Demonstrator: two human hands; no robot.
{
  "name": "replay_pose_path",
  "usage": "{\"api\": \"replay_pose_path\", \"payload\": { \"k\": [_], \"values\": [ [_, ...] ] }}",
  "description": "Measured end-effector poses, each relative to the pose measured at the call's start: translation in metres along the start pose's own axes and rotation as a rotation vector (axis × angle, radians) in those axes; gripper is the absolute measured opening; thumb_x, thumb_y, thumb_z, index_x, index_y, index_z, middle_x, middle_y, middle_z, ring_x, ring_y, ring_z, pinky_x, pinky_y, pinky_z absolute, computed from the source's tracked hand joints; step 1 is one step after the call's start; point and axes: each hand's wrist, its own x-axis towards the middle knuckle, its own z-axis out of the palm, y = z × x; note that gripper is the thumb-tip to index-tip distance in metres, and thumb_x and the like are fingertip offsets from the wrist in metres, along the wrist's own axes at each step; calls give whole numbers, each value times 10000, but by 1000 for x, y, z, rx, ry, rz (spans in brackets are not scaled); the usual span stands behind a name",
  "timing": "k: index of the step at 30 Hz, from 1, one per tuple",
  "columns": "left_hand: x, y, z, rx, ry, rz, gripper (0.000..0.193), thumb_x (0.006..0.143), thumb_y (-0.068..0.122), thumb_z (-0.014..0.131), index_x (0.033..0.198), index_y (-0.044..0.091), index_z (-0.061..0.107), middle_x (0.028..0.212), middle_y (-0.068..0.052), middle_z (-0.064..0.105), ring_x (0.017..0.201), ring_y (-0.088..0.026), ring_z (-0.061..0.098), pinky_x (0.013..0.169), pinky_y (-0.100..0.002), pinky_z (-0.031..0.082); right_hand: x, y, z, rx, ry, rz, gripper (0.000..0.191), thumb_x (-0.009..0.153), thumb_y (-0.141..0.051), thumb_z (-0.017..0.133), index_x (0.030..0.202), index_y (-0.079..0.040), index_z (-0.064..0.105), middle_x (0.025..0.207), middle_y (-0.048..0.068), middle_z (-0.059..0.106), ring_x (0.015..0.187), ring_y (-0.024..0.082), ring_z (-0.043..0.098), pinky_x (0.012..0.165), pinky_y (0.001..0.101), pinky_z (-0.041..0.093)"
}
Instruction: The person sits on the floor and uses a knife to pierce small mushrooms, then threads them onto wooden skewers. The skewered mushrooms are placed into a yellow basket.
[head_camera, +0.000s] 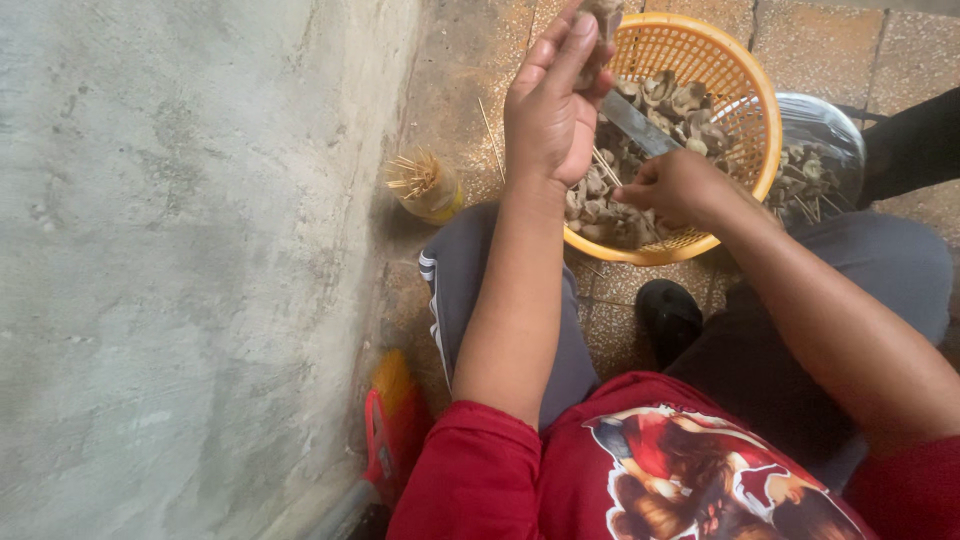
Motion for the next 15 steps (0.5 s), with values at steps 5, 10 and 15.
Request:
{"api": "replay_pose_path", "payload": {
  "k": [5, 10, 15],
  "values": [
    [1, 5, -5, 22, 24, 33, 381, 1029, 152, 729, 1390, 79, 630, 1123, -25, 699, 1009, -127, 641, 842, -287, 531, -7, -1, -9, -45, 123, -83, 457, 854, -499, 817, 957, -54, 804, 807, 132, 762, 663, 214, 678, 669, 396, 534],
    [-5, 5, -3, 13, 7, 12, 389, 1063, 164, 650, 1447, 148, 590, 1132, 18, 683, 940, -108, 615, 781, -278, 517, -46, 2, -30, 241, 191, -156, 283, 995, -331, 700, 1036, -53, 735, 832, 108, 752, 698, 160, 689, 652, 338, 544],
    [-2, 0, 0, -40, -190, -54, 423, 1061, 190, 597, 1477, 119, 575, 1127, -66, 695, 983, -144, 651, 815, -298, 538, -98, 11, -34, 616, 453, -363, 147, 1085, -149, 666, 1135, -13, 690, 922, 50, 705, 753, 72, 608, 618, 231, 484]
  ]
}}
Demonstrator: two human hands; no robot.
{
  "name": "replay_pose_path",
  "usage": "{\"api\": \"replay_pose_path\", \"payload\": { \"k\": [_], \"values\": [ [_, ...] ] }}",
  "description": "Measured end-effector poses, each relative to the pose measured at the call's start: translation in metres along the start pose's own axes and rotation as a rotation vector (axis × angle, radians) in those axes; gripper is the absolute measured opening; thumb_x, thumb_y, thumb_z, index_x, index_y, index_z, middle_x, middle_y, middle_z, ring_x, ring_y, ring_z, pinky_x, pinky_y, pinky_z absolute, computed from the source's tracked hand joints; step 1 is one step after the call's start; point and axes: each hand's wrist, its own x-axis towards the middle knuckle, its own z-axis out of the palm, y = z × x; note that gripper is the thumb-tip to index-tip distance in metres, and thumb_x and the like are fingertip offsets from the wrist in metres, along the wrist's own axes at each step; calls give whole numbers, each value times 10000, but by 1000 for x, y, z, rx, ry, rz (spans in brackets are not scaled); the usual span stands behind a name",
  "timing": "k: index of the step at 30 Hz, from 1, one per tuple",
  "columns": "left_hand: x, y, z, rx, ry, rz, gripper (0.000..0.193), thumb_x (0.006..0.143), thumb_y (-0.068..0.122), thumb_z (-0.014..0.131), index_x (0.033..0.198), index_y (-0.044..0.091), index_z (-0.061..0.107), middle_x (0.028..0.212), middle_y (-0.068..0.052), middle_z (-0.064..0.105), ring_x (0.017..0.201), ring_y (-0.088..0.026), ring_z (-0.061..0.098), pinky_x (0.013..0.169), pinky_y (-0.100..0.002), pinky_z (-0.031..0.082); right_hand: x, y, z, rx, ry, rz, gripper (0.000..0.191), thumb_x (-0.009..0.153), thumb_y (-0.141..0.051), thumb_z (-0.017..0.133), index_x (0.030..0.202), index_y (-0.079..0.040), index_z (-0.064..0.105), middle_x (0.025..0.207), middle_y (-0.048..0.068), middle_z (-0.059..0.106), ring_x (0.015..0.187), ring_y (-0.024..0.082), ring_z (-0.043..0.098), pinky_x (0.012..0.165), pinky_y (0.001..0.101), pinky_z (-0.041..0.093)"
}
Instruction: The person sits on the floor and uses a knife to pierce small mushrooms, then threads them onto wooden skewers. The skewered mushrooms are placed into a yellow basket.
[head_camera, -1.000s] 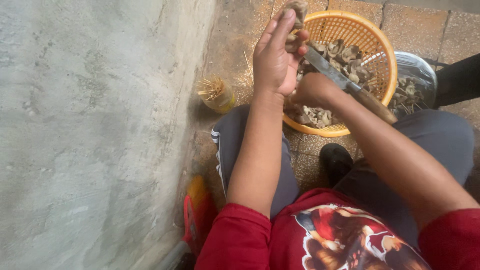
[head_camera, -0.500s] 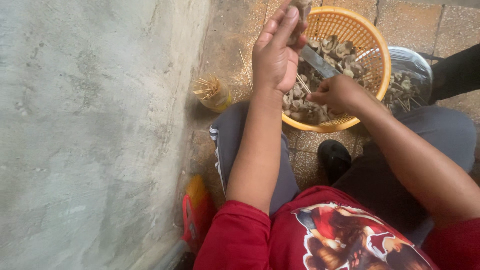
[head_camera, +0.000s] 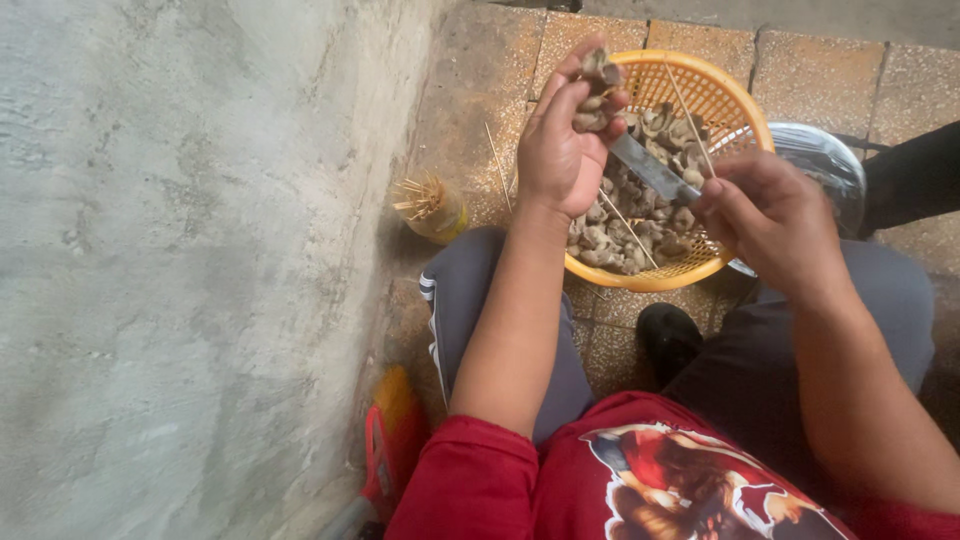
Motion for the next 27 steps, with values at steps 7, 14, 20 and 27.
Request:
{"api": "replay_pose_path", "payload": {
  "k": [7, 14, 20, 27],
  "values": [
    [0, -11, 5, 91, 115, -54, 342, 1126, 181, 602, 1413, -1, 562, 1190, -116, 666, 1046, -164, 643, 880, -318, 536, -28, -1, -2, -8, 46, -173, 193, 1087, -127, 683, 1230, 1, 706, 1010, 44, 732, 904, 62, 665, 779, 214, 534],
    [0, -17, 6, 143, 73, -12, 424, 1003, 21, 706, 1411, 45, 597, 1258, -79, 673, 1089, -171, 654, 1012, -358, 543, -30, -9, -5, -292, 140, -274, 166, 1101, -95, 683, 1239, -25, 742, 1039, 109, 756, 929, 123, 725, 802, 254, 556],
    [-6, -16, 8, 255, 71, -58, 440, 1009, 89, 730, 1433, 95, 610, 1189, -46, 658, 1065, -161, 648, 960, -362, 563, -33, -11, -7, -354, 181, -325, 132, 1099, -99, 715, 1208, -31, 744, 1021, 132, 751, 878, 159, 728, 800, 288, 548],
    [-5, -24, 6, 258, 33, -42, 328, 1031, 88, 723, 1351, 65, 657, 1178, -40, 675, 1058, -170, 685, 958, -357, 594, -39, -11, -8, -478, 222, -425, 100, 1139, -98, 748, 1224, -49, 761, 1036, 135, 746, 915, 191, 716, 825, 296, 536]
  ]
}}
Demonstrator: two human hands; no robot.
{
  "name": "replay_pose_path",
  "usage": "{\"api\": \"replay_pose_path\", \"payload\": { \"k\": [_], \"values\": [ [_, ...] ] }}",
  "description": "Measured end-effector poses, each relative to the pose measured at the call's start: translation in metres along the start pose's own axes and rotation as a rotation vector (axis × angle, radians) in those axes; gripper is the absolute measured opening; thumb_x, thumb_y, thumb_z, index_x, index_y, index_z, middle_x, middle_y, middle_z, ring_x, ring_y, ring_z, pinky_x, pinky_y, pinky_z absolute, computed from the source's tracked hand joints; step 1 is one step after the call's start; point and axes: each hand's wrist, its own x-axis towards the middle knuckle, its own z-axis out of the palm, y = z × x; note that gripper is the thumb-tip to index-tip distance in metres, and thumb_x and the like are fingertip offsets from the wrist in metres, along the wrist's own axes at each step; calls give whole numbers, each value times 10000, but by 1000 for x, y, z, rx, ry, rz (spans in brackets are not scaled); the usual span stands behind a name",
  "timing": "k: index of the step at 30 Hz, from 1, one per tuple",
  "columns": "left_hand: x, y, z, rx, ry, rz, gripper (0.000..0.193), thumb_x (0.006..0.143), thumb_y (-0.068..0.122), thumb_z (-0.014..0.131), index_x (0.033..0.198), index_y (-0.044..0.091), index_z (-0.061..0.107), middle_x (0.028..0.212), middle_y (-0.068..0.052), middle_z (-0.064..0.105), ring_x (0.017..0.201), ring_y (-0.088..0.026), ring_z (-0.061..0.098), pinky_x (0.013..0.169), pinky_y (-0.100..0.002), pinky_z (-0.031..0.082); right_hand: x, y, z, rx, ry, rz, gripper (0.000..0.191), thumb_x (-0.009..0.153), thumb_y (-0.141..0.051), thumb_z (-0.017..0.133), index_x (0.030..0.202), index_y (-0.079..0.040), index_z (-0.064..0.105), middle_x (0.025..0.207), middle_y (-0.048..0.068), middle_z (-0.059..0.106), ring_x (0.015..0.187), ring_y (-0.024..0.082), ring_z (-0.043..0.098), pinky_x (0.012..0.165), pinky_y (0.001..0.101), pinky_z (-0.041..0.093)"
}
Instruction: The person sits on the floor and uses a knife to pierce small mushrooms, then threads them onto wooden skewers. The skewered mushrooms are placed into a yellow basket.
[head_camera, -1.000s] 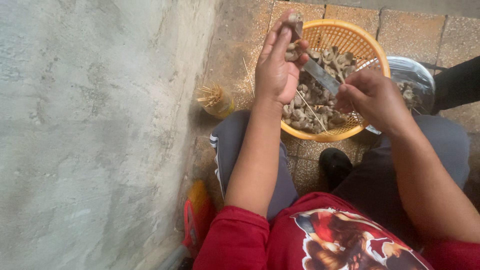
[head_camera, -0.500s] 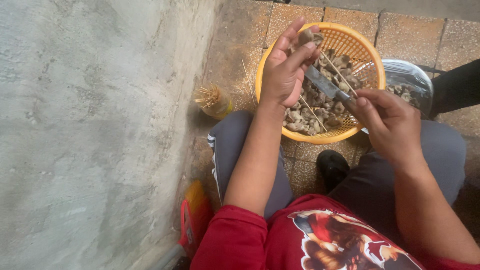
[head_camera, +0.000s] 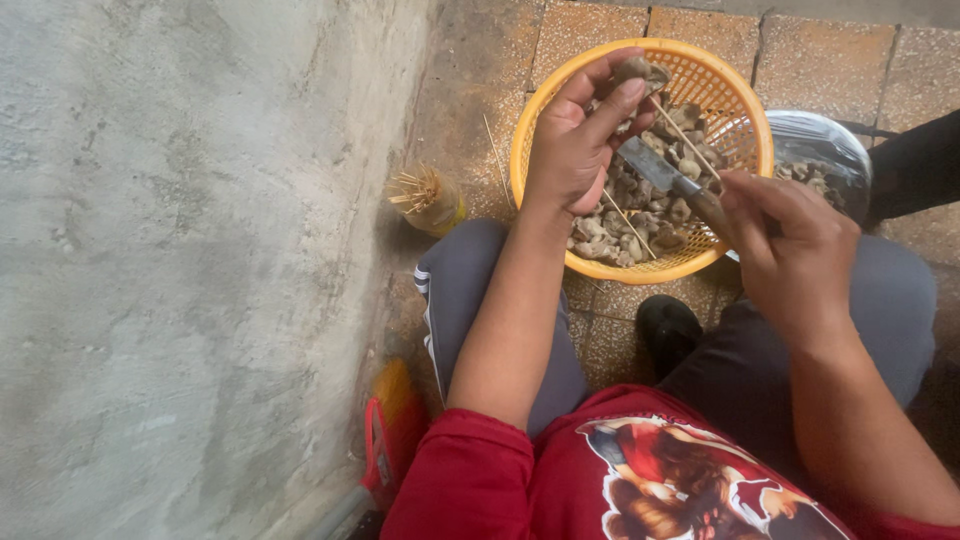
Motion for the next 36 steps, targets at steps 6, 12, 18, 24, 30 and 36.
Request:
{"api": "replay_pose_path", "payload": {
  "k": [6, 12, 18, 24, 30, 36],
  "values": [
    [2, -12, 2, -30, 32, -4, 320, 1017, 70, 722, 1325, 9, 660, 1153, -76, 706, 1027, -179, 706, 913, -347, 617, -1, -4, 1, 111, 29, 43, 131, 1138, -84, 720, 1265, -71, 749, 1034, 117, 740, 888, 160, 703, 839, 298, 524],
    [-2, -9, 10, 168, 20, 98, 344, 1003, 83, 743, 1324, -21, 676, 1130, -105, 740, 968, -166, 728, 879, -330, 646, -3, -3, -1, 96, 10, 81, 163, 1130, -63, 713, 1285, -89, 756, 954, 98, 725, 832, 145, 682, 773, 275, 513],
    [-8, -6, 20, 288, -24, 84, 382, 980, 144, 774, 1307, -31, 684, 1108, -110, 752, 967, -146, 729, 858, -308, 662, -2, 1, 1, 114, 31, 45, 188, 1120, -28, 692, 1288, -85, 753, 1024, 94, 747, 904, 133, 707, 830, 261, 534],
    [-6, -8, 21, 380, -47, -26, 390, 935, 205, 782, 1247, -15, 704, 1039, -120, 764, 884, -151, 762, 753, -279, 660, -1, 5, 4, 273, 26, 184, 199, 1117, -34, 673, 1286, -102, 752, 1003, 40, 743, 927, 66, 659, 834, 237, 531],
    [-15, -33, 27, 474, -131, -112, 376, 929, 199, 803, 1224, -20, 723, 1049, -112, 752, 891, -136, 734, 768, -278, 654, 8, 18, 11, 435, 11, 300, 129, 1112, -77, 683, 1209, 1, 717, 929, 9, 693, 811, 39, 628, 714, 203, 495],
    [-13, -41, 25, 616, -174, -143, 429, 893, 227, 824, 1230, -18, 719, 1106, -77, 771, 995, -133, 731, 844, -287, 635, 16, 31, 20, 642, -44, 439, 121, 1130, -132, 662, 1115, -13, 646, 865, -5, 649, 700, 16, 556, 605, 177, 419]
  ]
}}
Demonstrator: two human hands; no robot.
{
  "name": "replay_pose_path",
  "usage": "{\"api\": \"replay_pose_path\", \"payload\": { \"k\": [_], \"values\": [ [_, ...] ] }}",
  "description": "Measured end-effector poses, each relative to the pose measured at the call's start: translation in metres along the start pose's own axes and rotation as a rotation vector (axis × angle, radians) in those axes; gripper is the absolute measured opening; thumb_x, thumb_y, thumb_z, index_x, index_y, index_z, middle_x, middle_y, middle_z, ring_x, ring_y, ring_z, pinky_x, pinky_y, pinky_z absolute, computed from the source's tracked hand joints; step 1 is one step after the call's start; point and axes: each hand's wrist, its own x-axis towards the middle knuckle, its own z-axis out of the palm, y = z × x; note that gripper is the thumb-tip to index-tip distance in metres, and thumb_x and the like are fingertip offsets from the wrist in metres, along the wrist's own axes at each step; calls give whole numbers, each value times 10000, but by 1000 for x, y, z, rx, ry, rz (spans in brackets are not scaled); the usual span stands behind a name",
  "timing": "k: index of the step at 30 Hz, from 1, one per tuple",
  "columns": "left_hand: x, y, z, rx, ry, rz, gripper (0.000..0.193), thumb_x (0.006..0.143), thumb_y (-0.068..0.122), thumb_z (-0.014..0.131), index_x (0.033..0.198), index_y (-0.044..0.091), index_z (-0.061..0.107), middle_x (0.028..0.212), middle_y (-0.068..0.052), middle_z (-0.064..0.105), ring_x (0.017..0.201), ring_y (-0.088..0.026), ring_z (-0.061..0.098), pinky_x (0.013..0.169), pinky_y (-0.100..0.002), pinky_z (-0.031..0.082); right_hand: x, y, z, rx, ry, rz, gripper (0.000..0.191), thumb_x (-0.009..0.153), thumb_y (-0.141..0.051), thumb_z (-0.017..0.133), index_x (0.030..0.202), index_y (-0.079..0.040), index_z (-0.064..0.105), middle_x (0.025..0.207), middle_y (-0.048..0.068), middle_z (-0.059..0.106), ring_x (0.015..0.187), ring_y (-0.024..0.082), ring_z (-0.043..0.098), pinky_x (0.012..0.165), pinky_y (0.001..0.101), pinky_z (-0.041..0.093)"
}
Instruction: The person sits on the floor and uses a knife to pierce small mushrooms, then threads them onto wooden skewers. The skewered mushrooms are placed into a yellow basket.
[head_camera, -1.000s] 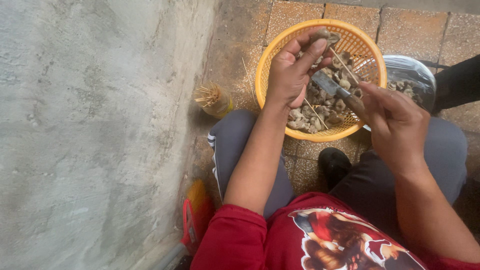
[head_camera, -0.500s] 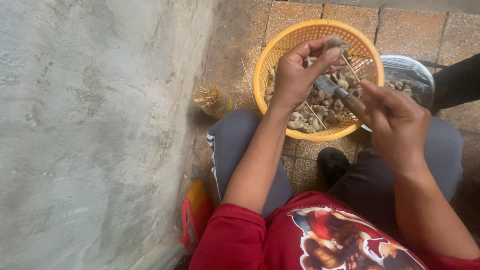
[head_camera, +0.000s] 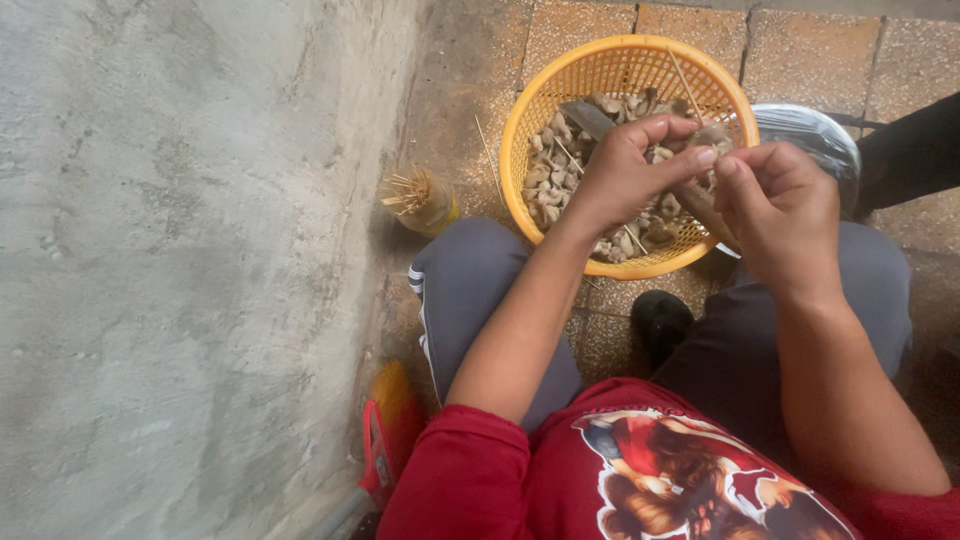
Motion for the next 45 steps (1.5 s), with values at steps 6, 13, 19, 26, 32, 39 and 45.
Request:
{"api": "replay_pose_path", "payload": {
  "k": [6, 13, 19, 26, 32, 39, 45],
  "values": [
    [9, -8, -4, -598, 138, -216, 445, 1037, 208, 581, 1447, 39, 542, 1190, -178, 685, 1111, -241, 643, 942, -416, 564, 8, 7, -3, 273, 16, 92, 88, 1119, -130, 650, 1124, -42, 648, 890, 3, 678, 661, 20, 551, 558, 170, 400],
    [17, -15, -23, -654, 186, -131, 361, 1047, 49, 471, 1407, 55, 499, 1257, -209, 635, 1121, -270, 655, 1001, -428, 557, 5, 13, -8, 229, -36, 44, 89, 1107, -64, 662, 1181, -20, 639, 942, 33, 684, 730, 54, 594, 609, 185, 440],
    [4, 0, -13, -377, -10, -235, 346, 1070, 69, 493, 1403, 3, 557, 1213, -153, 633, 1069, -237, 637, 920, -402, 557, 6, 14, -10, 357, -66, 42, 95, 1125, -48, 652, 1214, -15, 645, 970, 54, 683, 744, 81, 597, 618, 206, 445],
    [9, -4, -16, -795, 111, -93, 427, 1036, -39, 444, 1459, -16, 388, 1263, -225, 594, 1194, -312, 648, 1071, -420, 552, 2, 9, -17, 177, -81, 15, 87, 1131, -68, 659, 1184, 0, 651, 942, 33, 697, 777, 60, 594, 662, 198, 455],
    [8, -2, -39, -740, 159, 54, 479, 1014, -105, 454, 1476, 15, 423, 1296, -201, 613, 1220, -306, 647, 1059, -426, 563, -3, 3, -18, -70, -87, -39, 108, 1123, -98, 682, 1184, -9, 682, 940, 13, 700, 784, 40, 596, 663, 191, 449],
    [6, -5, -43, -699, 148, 115, 366, 1068, -110, 483, 1417, -12, 529, 1419, -172, 637, 1275, -252, 642, 1084, -413, 540, -6, -3, -16, -285, -59, -64, 136, 1095, -127, 718, 1162, -10, 719, 930, 27, 723, 839, 52, 654, 725, 212, 504],
    [10, -5, -35, -794, 197, 96, 382, 1089, -7, 469, 1462, -76, 515, 1402, -241, 640, 1296, -324, 643, 1159, -437, 534, -8, -6, -15, -552, -32, -233, 95, 1111, -110, 749, 1142, -20, 744, 1006, 95, 758, 883, 101, 720, 781, 244, 548]
  ]
}}
